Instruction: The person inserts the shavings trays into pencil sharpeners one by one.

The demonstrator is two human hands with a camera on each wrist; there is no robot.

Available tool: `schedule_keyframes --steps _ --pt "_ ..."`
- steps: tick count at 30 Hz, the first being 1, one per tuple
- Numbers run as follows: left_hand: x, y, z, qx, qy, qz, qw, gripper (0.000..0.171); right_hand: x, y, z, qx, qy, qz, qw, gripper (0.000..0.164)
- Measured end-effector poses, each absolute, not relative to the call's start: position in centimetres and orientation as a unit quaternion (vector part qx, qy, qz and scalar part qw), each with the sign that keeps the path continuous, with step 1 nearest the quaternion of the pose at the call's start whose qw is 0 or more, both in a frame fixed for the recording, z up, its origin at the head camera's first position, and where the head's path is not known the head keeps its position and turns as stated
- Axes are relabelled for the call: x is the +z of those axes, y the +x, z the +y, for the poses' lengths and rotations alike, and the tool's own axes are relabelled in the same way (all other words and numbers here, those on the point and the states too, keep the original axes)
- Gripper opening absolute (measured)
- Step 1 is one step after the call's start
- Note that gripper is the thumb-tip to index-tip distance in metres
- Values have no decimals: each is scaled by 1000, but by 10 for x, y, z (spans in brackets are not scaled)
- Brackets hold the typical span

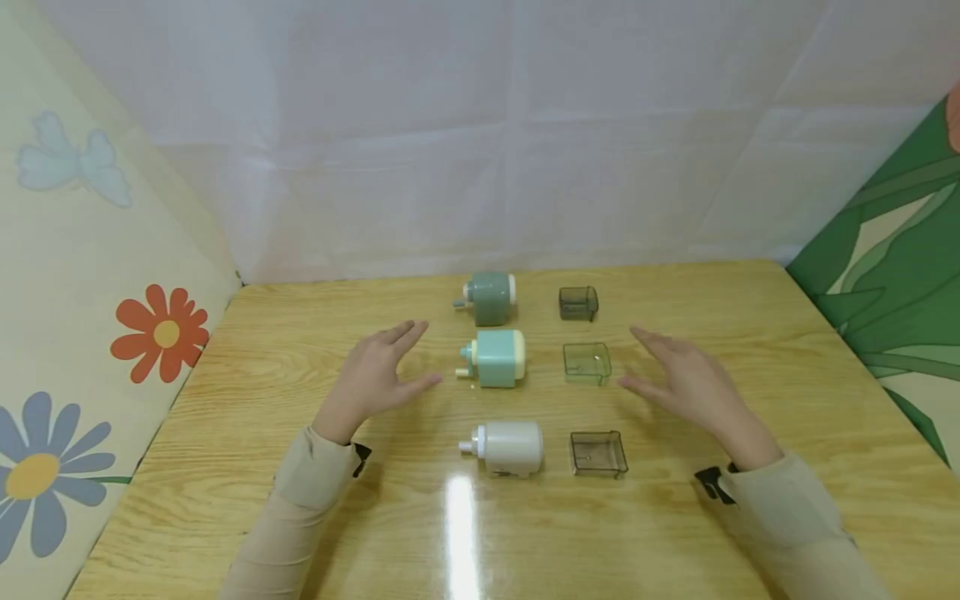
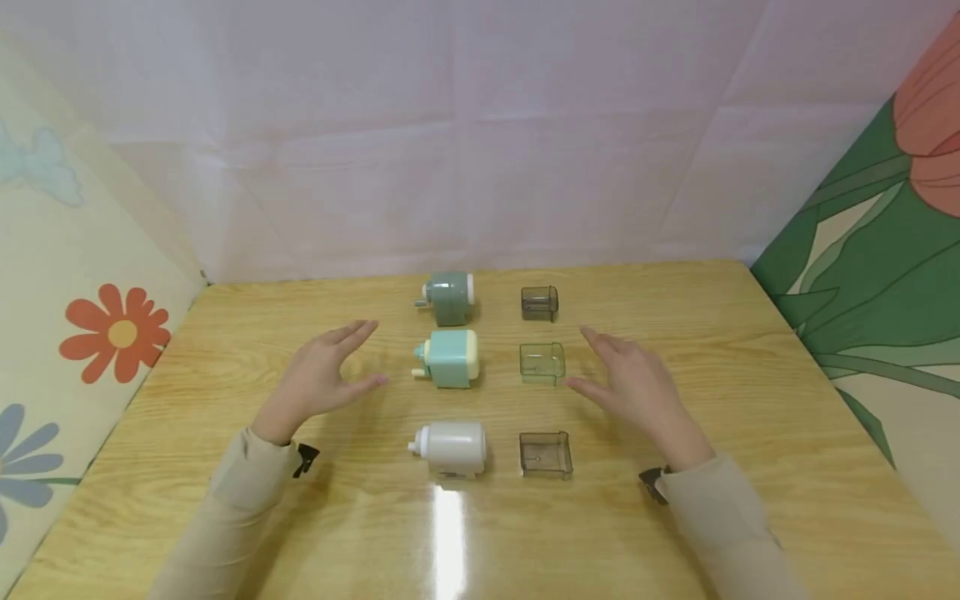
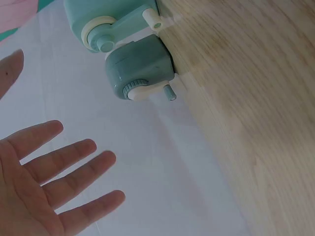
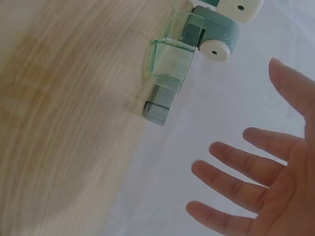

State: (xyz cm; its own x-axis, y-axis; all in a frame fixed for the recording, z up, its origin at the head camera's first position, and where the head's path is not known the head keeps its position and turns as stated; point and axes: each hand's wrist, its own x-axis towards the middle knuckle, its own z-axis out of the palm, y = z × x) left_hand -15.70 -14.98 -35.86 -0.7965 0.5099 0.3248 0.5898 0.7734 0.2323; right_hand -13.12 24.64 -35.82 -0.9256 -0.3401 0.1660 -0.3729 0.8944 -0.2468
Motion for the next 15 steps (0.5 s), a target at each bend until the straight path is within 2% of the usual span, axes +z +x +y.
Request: schedule_keyframes --steps 6,15 --pt "-362 -155 -150 -176 -308 -919 170 51 -356 -122 247 173 180 -968 12 65" --pt "-358 -147 -143 -187 -321 -908 193 26 -355 -110 245 182 176 -967 3 55"
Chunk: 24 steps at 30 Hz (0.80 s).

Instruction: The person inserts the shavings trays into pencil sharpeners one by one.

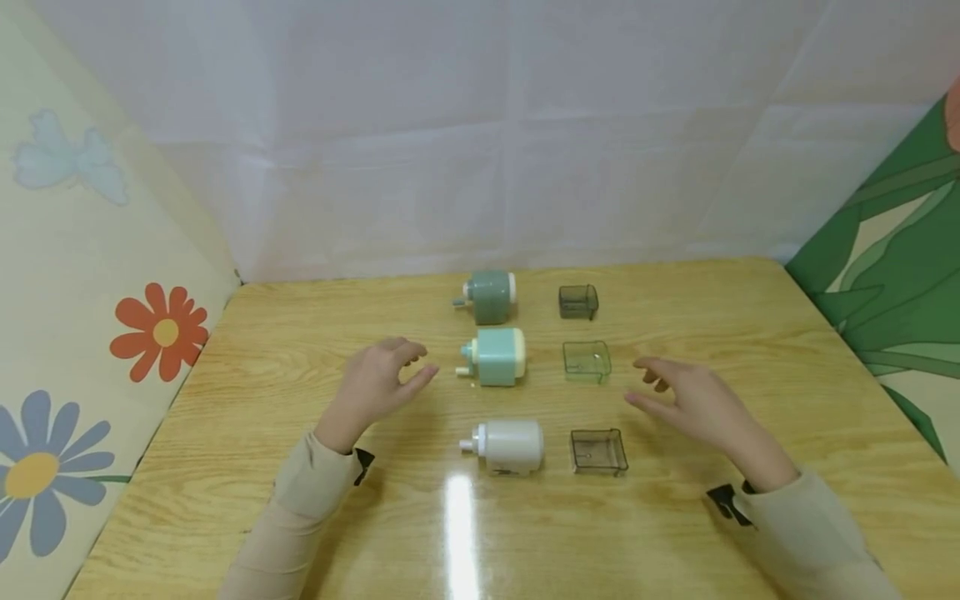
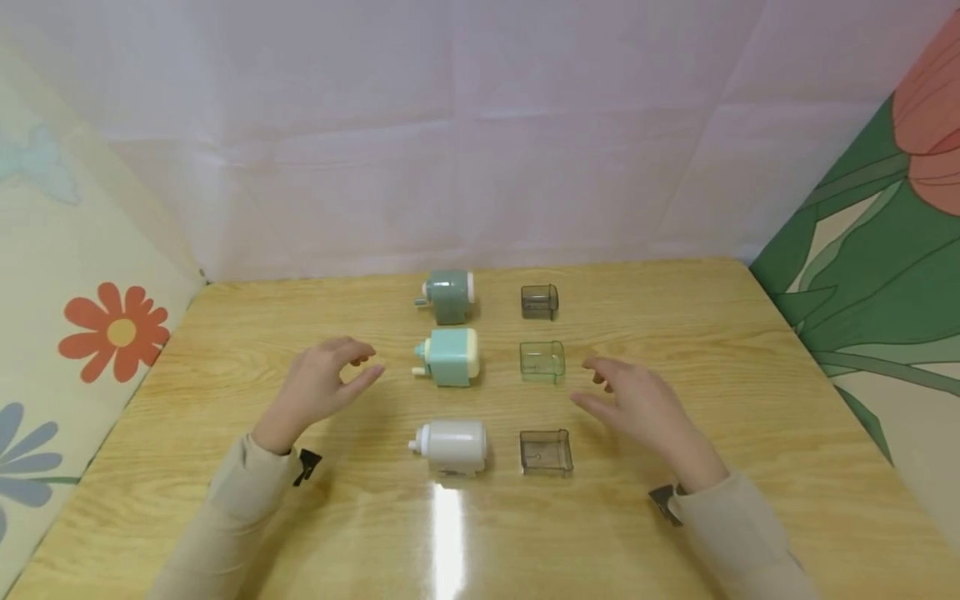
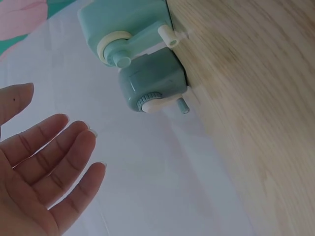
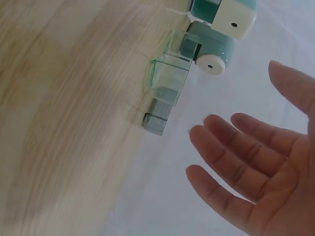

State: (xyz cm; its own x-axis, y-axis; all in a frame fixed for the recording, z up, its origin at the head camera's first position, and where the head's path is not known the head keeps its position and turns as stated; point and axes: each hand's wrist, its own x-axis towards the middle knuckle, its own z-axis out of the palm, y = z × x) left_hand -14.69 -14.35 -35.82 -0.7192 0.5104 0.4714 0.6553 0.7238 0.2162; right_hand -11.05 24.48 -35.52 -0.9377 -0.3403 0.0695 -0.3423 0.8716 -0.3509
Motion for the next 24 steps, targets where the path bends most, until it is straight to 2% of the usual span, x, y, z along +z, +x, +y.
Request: schedule_keyframes --steps 6,15,24 --pt "-359 -140 -139 -201 -353 -894 188 18 -356 -104 242 192 202 -960 -8 49" --pt "-357 -126 -129 -245 -420 -856 175 13 -360 -90 236 186 241 -947 -101 71" --pt "-360 -119 -113 -243 -458 -842 145 17 -368 -81 229 178 238 -946 -131 83"
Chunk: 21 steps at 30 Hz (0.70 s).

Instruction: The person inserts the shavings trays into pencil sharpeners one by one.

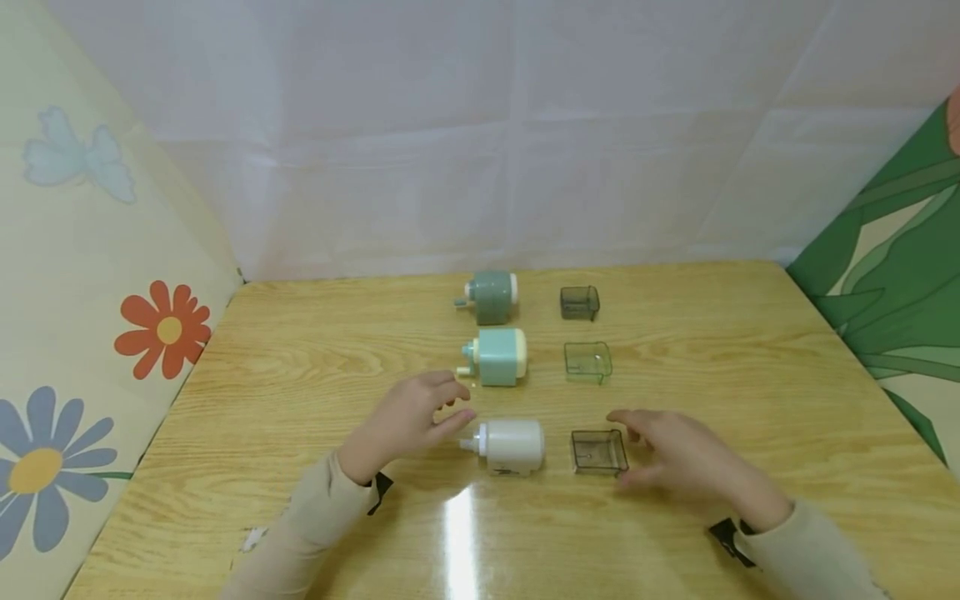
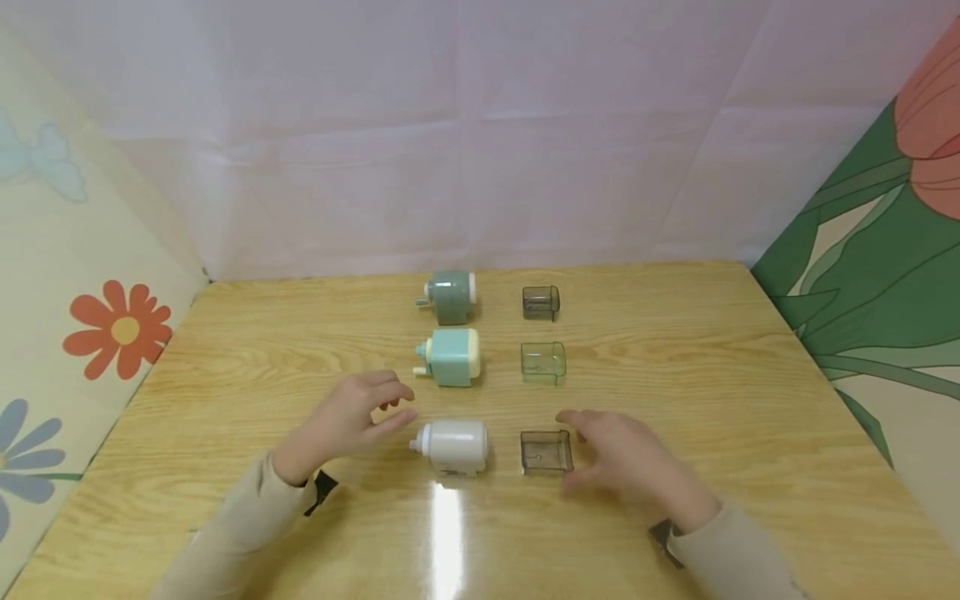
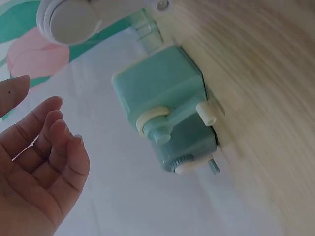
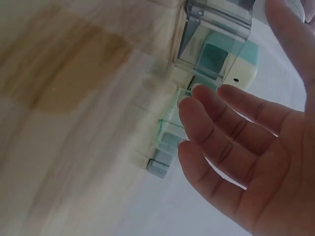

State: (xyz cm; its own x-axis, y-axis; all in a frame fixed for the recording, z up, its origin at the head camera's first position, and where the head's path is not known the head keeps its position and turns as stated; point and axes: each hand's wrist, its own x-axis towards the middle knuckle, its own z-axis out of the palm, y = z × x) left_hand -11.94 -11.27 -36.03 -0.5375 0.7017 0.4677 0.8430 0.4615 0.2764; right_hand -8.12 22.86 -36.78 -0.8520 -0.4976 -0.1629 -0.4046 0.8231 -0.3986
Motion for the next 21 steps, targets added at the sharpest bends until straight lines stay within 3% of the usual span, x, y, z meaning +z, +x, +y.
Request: schedule_keyframes --steps 4,14,21 --pt "-363 -119 -108 -242 -466 -839 143 18 -371 -78 226 -170 -251 946 118 81" --pt "-362 -118 -106 -236 -474 -834 158 21 -375 -78 222 -160 -273 944 97 56" --pt "-360 -114 -96 -190 -491 -842 118 52 -377 -79 221 -159 -278 943 89 54"
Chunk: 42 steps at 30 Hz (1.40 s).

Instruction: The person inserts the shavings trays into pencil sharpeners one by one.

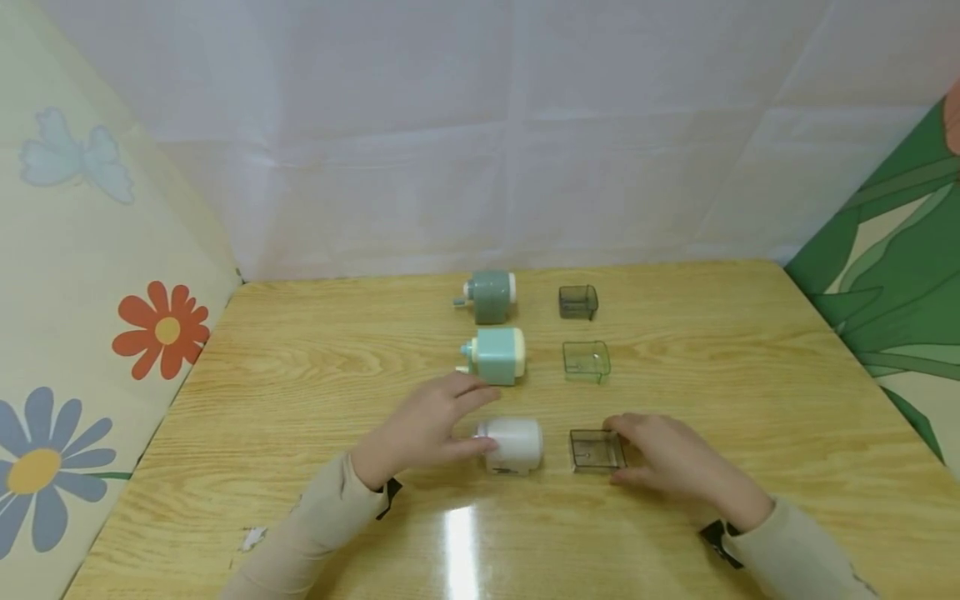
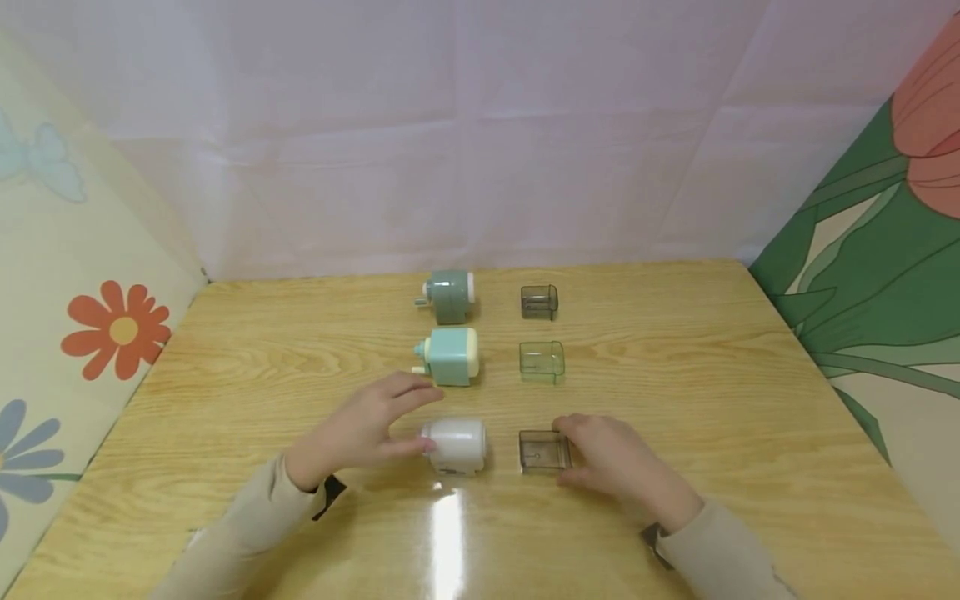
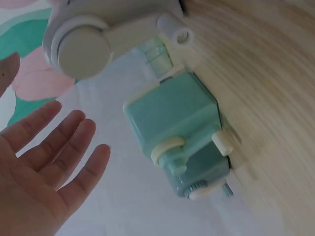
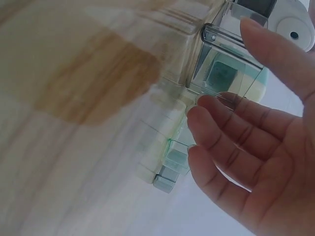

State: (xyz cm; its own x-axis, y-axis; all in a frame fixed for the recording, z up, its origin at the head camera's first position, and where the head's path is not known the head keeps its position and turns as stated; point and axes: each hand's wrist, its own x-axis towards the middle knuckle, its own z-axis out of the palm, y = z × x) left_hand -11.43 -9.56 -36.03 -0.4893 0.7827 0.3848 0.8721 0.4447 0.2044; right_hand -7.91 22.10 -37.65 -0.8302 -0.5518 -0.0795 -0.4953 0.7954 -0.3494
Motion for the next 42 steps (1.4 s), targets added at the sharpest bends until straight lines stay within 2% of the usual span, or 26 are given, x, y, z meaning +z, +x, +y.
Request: schedule_keyframes --steps 5,13,17,42 --pt "-362 -113 -84 -153 -504 -846 81 61 -376 -79 221 -157 -277 944 88 53" --pt "-368 -112 -74 -142 -506 -849 59 45 -380 -80 220 -154 -289 942 68 54" --pt "-369 -111 -73 -152 -501 -851 46 43 -381 -82 216 -153 -294 941 63 53" --pt "-371 -111 -74 -172 -496 -850 35 42 -380 -84 188 -128 -314 939 51 51"
